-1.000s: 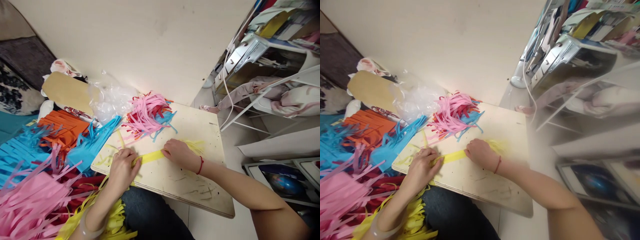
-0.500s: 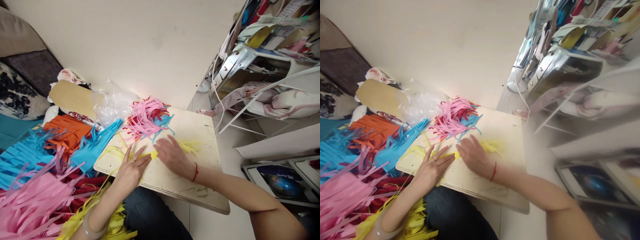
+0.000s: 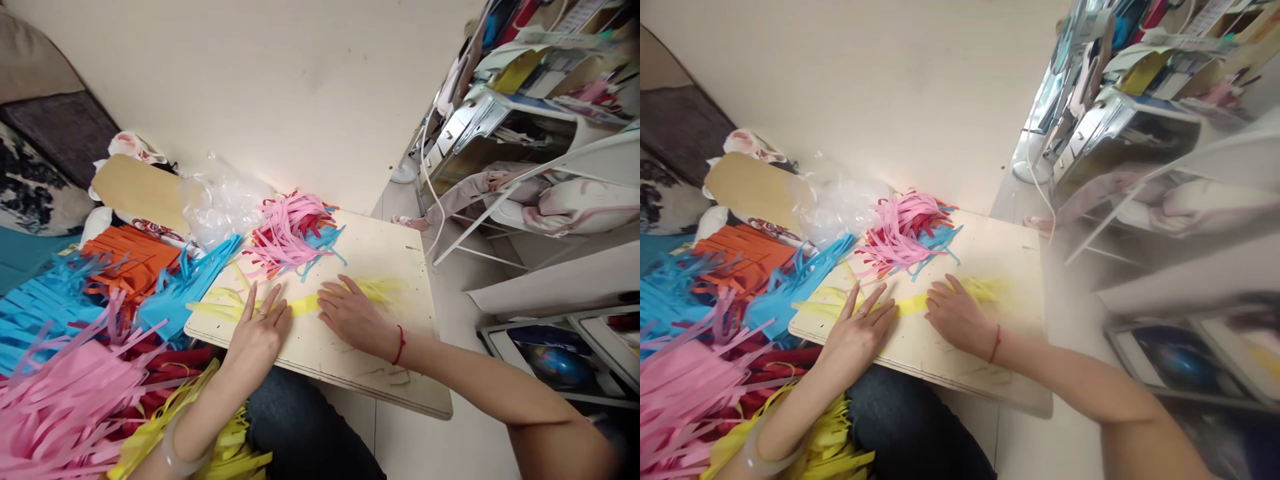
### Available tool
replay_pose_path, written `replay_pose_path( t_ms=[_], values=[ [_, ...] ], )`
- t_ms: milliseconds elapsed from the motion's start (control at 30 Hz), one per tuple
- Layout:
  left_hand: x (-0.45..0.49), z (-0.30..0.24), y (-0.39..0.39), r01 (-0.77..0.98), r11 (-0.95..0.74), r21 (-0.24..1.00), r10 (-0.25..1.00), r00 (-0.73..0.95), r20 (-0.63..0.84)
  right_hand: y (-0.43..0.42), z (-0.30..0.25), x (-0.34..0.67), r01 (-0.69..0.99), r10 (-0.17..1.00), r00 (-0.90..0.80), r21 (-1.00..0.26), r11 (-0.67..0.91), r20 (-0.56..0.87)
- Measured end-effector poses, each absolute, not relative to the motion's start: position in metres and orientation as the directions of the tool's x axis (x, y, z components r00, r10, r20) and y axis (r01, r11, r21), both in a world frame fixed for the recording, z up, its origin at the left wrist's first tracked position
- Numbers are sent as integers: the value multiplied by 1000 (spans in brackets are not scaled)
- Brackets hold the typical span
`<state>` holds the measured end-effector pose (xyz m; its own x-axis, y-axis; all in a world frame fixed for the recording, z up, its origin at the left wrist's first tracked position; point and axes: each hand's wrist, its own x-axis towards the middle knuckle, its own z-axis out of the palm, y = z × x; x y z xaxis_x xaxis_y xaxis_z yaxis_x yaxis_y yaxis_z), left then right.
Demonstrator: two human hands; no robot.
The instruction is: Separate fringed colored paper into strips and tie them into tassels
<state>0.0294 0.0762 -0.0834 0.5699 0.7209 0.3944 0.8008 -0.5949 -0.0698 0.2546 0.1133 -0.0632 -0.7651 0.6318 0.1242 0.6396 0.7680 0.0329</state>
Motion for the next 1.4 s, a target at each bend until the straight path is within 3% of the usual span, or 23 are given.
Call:
replay_pose_path(
  t_ms=[200, 333, 467, 567, 767, 833, 933, 1067, 1167, 1267, 1400],
  values=[
    [37, -80, 81, 810, -578, -98, 708, 558, 434, 124, -67, 225, 516, 486, -848, 116, 849, 211],
    [36, -77, 82, 829, -559, -15, 739, 506, 446, 128, -76, 222, 488, 451, -863, 143, 861, 228],
    [38, -77, 85, 829, -559, -15, 758, 518, 398, 133, -77, 223, 508, 486, -837, 26, 861, 251],
    [38, -83, 90, 817, -574, -50, 721, 533, 443, 134, -77, 222, 534, 523, -809, -39, 845, 270],
    [31, -89, 85, 811, -583, -54, 687, 527, 501, 126, -80, 240, 468, 418, -860, 126, 875, 291],
    [26, -90, 81, 811, -584, -28, 706, 524, 476, 124, -81, 253, 451, 404, -854, 80, 889, 327],
    [17, -93, 80, 823, -561, 89, 739, 449, 503, 124, -83, 270, 441, 436, -799, -89, 893, 413],
    [7, -96, 85, 803, -511, 307, 793, 303, 529, 125, -85, 276, 446, 613, -654, -428, 786, 443],
    [3, -96, 90, 775, -497, 391, 828, 289, 480, 126, -85, 275, 478, 735, -562, -576, 663, 380],
    [3, -94, 93, 771, -478, 420, 856, 301, 421, 127, -83, 274, 523, 771, -542, -584, 621, 334],
    [6, -92, 93, 789, -454, 413, 872, 300, 387, 128, -79, 270, 630, 777, -560, -462, 625, 287]
  ],
)
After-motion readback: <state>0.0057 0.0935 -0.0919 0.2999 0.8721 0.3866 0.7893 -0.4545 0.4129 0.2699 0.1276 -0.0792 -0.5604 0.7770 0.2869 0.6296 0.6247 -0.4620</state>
